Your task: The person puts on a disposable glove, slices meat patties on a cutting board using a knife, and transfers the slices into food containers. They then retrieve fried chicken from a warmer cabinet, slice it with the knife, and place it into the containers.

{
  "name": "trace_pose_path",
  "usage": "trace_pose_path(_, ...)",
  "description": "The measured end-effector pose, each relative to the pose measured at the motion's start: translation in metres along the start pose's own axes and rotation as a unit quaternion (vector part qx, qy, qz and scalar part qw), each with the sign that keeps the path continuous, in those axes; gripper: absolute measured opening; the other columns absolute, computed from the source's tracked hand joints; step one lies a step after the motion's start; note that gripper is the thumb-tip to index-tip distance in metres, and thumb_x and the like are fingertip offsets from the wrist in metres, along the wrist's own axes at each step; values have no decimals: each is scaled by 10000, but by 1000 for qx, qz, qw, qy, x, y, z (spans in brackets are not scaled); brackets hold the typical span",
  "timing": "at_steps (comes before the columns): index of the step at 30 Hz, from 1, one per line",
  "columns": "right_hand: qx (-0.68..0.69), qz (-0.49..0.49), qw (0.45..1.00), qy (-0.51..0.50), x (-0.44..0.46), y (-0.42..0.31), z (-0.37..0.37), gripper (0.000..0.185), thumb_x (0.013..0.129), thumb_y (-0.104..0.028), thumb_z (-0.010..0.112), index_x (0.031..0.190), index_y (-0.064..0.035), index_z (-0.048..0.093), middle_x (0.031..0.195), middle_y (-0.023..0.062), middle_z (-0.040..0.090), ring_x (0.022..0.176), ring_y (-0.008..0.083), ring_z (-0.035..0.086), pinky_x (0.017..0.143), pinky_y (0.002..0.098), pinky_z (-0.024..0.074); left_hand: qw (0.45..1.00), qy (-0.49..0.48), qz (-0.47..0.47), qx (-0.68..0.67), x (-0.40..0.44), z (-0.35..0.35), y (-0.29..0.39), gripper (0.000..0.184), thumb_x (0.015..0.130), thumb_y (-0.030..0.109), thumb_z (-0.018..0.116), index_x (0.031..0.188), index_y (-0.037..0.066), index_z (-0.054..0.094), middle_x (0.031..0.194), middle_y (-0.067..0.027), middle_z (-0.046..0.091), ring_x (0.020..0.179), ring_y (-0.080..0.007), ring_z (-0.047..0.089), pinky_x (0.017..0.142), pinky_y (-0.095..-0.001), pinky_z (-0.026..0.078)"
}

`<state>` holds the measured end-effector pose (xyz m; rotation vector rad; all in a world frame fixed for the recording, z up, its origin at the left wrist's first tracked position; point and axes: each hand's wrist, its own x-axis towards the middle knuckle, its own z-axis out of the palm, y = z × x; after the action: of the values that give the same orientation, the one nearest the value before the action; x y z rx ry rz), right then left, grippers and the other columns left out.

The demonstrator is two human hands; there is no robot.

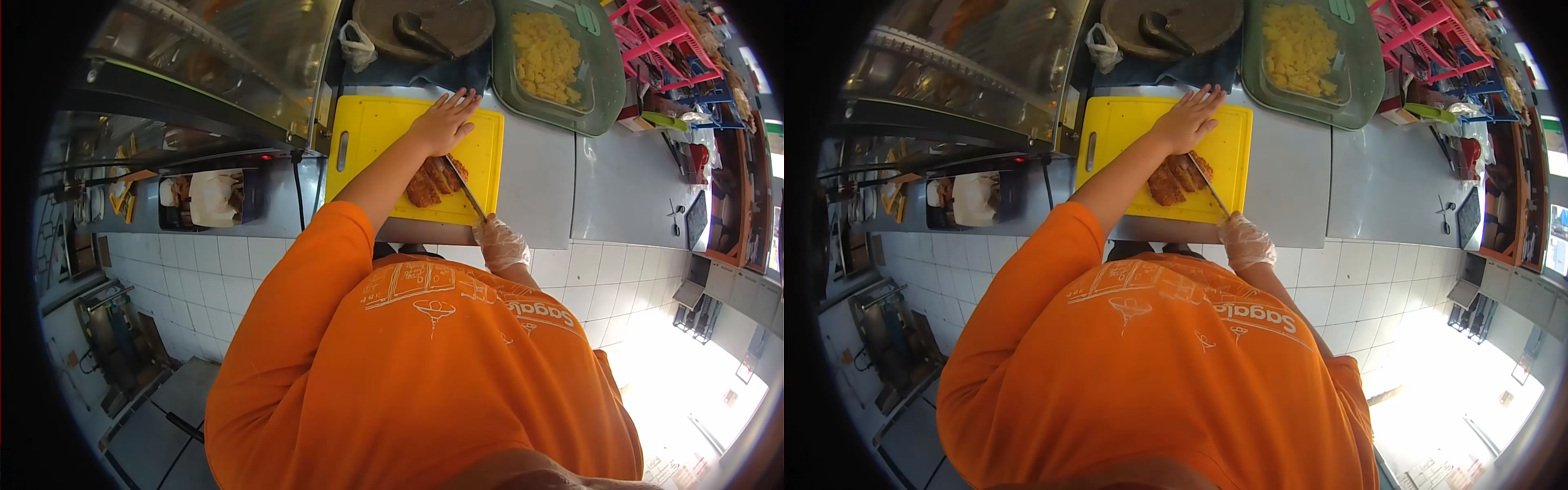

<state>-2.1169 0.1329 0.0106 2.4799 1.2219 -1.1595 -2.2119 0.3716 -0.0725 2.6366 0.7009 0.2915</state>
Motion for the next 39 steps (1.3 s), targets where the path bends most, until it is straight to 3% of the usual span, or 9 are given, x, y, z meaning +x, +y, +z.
trace_pose_path(3, -45, -28, 998, 23, -6, -2, -12, 427, 965, -452, 436, 1121, -88, 594, 1027, 161, 693, 980, 380, 657, 833, 477, 518, 1000, -9, -21, -12, 2, 2, -3, 584, 1038, 359, 310, 1543, 112, 151, 1608, -92, 161, 1483, -279, 130, 1205, -415, 140)
trace_pose_path(10, -58, 51, 996, 49, 4, -2, 7, 431, 983, -416, 395, 1114, -60, 599, 1055, 153, 694, 1034, 389, 647, 881, 460, 521, 1000, -9, -17, 15, -9, -3, -12, 585, 1038, 350, 313, 1545, 112, 143, 1606, -106, 161, 1483, -286, 130, 1203, -419, 144)
trace_pose_path(18, -75, -96, 986, 109, -23, 0, -30, 406, 993, -431, 439, 1046, -72, 621, 956, 173, 695, 886, 373, 676, 744, 434, 549, 992, 117, 40, 5, -1, -35, -6, 563, 1036, 336, 340, 1525, 79, 227, 1576, -138, 248, 1467, -314, 186, 1186, -443, 172)
trace_pose_path(21, -22, -72, 995, 64, -24, -12, -16, 407, 993, -425, 439, 1023, -59, 613, 915, 190, 692, 874, 382, 673, 734, 442, 542, 990, 135, 42, -5, -10, -68, -2, 541, 1044, 326, 328, 1530, 108, 236, 1585, -137, 222, 1475, -315, 157, 1187, -449, 164)
trace_pose_path(27, 46, -82, 995, 35, -18, -35, 23, 382, 996, -397, 426, 1037, -51, 581, 883, 164, 666, 790, 348, 649, 713, 408, 499, 994, 86, 40, 59, -32, -69, -20, 557, 1039, 311, 358, 1538, 122, 201, 1584, -119, 232, 1472, -312, 168, 1187, -446, 178)
trace_pose_path(30, 106, -109, 988, 14, 2, -29, 51, 388, 977, -405, 448, 1082, -49, 562, 932, 187, 670, 836, 387, 654, 736, 442, 507, 996, 46, 37, 72, -34, -55, -28, 552, 1035, 312, 366, 1532, 118, 221, 1578, -116, 250, 1469, -310, 179, 1187, -440, 185)
trace_pose_path(33, 45, -97, 994, 37, -12, -39, 44, 403, 962, -417, 471, 1090, -43, 548, 968, 209, 674, 901, 410, 654, 766, 479, 512, 998, 1, 14, 53, -36, -43, -35, 536, 1035, 320, 365, 1518, 111, 262, 1571, -112, 268, 1467, -306, 187, 1184, -435, 200)
trace_pose_path(36, 45, -12, 999, -22, -21, -57, 32, 464, 985, -466, 349, 1103, -77, 572, 1087, 193, 666, 1007, 413, 631, 864, 484, 498, 999, -5, 16, 39, -37, -38, -37, 530, 1037, 328, 353, 1514, 112, 273, 1573, -101, 266, 1469, -297, 184, 1186, -432, 201)
trace_pose_path(39, 52, -10, 998, -22, -17, -59, 35, 444, 979, -459, 352, 1115, -99, 573, 1096, 179, 668, 1018, 406, 632, 880, 478, 496, 999, -19, 18, 39, -30, -35, -42, 528, 1039, 338, 342, 1512, 113, 274, 1576, -88, 263, 1472, -282, 174, 1189, -424, 198)
